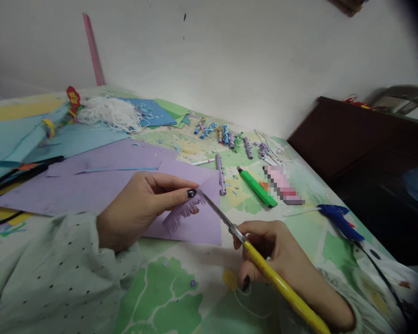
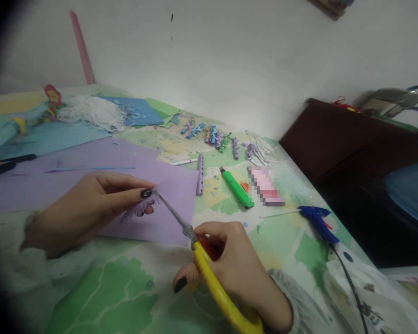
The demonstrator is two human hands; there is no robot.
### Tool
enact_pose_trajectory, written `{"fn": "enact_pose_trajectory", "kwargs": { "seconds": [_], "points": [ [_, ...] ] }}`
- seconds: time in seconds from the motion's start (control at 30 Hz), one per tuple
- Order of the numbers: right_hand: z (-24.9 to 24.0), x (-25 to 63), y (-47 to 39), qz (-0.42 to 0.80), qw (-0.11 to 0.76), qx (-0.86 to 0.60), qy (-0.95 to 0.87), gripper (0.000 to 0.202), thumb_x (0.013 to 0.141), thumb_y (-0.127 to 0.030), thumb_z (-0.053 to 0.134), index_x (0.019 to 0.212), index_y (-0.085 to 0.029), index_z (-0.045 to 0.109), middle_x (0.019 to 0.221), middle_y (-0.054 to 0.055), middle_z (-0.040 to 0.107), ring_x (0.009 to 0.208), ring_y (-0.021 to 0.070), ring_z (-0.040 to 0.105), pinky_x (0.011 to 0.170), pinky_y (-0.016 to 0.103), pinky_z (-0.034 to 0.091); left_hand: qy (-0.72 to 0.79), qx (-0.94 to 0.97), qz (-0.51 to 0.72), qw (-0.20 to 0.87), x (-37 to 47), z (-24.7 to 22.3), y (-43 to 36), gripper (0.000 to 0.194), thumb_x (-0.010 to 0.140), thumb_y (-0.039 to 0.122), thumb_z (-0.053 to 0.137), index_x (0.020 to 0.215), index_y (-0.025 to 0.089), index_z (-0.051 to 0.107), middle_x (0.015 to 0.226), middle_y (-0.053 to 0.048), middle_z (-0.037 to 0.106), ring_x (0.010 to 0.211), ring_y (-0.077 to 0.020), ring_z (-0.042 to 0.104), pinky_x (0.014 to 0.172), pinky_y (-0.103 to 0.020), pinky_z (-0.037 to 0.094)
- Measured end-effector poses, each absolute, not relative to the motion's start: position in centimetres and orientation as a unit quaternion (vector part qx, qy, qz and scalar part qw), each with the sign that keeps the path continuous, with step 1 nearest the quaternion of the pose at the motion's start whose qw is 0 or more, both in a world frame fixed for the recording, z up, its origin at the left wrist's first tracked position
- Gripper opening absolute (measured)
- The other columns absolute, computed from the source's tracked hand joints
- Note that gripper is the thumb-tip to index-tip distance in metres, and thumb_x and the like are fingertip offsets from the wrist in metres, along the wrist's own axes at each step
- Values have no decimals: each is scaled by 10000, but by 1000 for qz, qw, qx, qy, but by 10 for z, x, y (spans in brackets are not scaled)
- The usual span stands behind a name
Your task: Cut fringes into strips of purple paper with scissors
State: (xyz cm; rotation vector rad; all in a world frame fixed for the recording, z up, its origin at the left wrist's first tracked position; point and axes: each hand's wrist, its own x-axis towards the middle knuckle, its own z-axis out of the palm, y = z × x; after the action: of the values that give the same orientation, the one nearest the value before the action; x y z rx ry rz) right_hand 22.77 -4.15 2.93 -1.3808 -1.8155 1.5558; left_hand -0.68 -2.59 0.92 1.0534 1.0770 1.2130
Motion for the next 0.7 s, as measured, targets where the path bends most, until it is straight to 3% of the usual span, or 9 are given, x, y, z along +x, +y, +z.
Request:
{"fn": "enact_pose_trajectory", "kwargs": {
  "seconds": [0.37, 0.57, 0.7],
  "points": [
    [29, 228, -42, 558, 188, -483, -648, 434, 547, -413, 873, 631, -175, 520, 492, -91, 315, 496, 80, 237, 432, 237, 157, 473, 452, 515, 554, -7, 9, -25, 135, 738, 140, 721, 815, 224, 795, 670, -4, 749, 623, -115, 667, 588, -169, 526],
    [31, 227, -42, 561, 187, -471, -654, 532, 534, -611, 811, 680, -171, 549, 504, -86, 291, 491, 85, 238, 440, 245, 172, 454, 451, 509, 575, -7, 9, -26, 122, 751, 155, 721, 814, 227, 797, 647, -8, 746, 619, -122, 673, 589, -174, 531],
    [33, 226, -42, 548, 186, -455, -677, 530, 552, -595, 817, 657, -171, 518, 528, -72, 331, 512, 86, 243, 434, 237, 172, 440, 434, 515, 593, -6, 10, -27, 113, 754, 145, 718, 796, 214, 797, 642, -18, 744, 612, -120, 669, 582, -175, 528]
  ]
}}
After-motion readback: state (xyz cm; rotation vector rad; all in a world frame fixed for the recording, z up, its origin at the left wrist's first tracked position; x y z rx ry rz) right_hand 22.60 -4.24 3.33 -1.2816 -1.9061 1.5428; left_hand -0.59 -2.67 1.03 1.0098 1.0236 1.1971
